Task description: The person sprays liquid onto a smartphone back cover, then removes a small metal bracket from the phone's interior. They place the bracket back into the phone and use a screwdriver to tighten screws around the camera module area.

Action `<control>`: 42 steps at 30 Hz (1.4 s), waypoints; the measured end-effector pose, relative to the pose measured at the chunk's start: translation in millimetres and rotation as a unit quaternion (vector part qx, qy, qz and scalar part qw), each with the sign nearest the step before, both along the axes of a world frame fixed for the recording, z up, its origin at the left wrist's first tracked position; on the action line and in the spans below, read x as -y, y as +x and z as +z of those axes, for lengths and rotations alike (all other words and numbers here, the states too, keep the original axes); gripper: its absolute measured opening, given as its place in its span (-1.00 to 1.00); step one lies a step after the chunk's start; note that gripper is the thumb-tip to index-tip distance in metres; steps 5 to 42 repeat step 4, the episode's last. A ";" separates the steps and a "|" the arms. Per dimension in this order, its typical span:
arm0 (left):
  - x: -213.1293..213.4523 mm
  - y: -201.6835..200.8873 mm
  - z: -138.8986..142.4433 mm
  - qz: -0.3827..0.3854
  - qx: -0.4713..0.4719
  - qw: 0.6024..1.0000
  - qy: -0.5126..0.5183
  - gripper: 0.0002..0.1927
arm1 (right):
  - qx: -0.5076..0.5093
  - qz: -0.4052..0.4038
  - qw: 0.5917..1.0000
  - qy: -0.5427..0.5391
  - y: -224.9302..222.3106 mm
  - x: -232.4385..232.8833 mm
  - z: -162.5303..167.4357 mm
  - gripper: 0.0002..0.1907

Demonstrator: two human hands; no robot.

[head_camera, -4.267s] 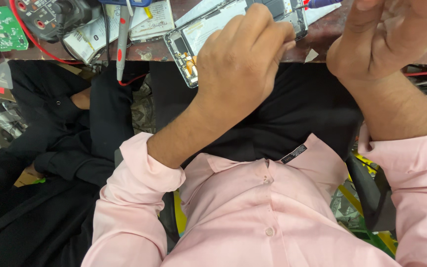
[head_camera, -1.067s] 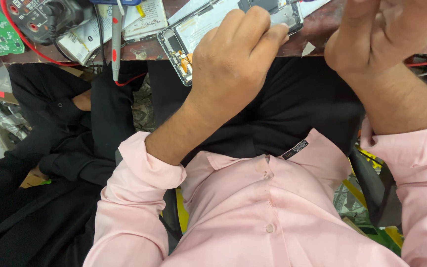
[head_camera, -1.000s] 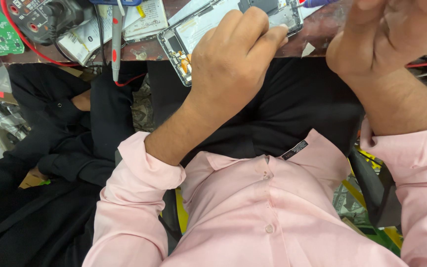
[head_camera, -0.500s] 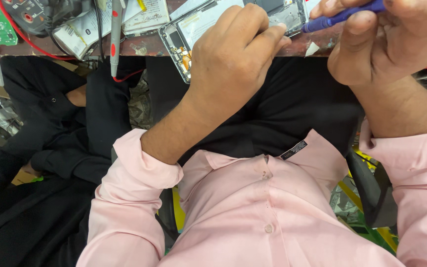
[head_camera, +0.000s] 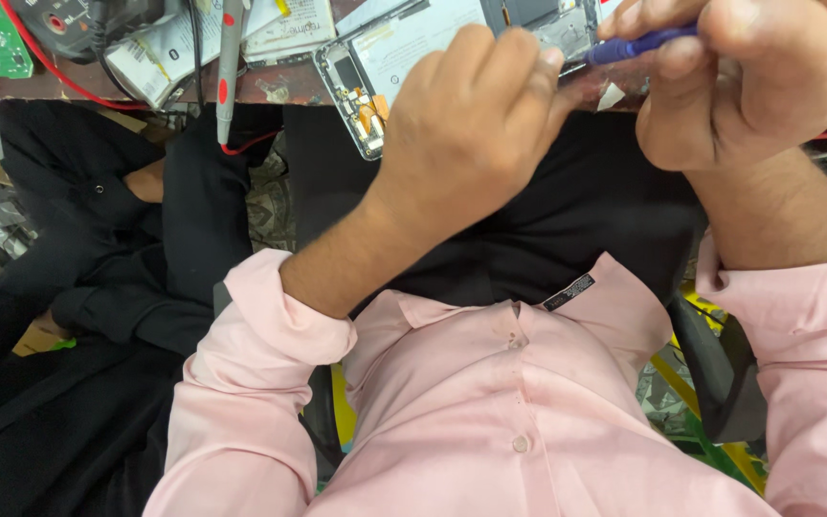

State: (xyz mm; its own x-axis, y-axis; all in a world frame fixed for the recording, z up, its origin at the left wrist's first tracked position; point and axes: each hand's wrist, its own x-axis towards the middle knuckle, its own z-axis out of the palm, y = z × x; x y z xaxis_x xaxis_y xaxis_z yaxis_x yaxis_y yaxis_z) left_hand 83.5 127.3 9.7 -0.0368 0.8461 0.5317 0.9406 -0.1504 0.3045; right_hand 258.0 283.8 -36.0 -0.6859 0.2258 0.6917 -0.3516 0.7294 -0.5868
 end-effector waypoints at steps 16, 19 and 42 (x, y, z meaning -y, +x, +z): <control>7.1 5.3 -14.2 0.000 -0.049 0.999 0.007 -0.86 | -0.014 0.025 0.999 0.014 6.1 -9.4 23.3 -0.58; 7.1 5.3 -14.2 0.000 -0.049 0.999 0.007 -0.86 | -0.014 0.025 0.999 0.014 6.1 -9.4 23.3 -0.58; 7.1 5.3 -14.2 0.000 -0.049 0.999 0.007 -0.86 | -0.014 0.025 0.999 0.014 6.1 -9.4 23.3 -0.58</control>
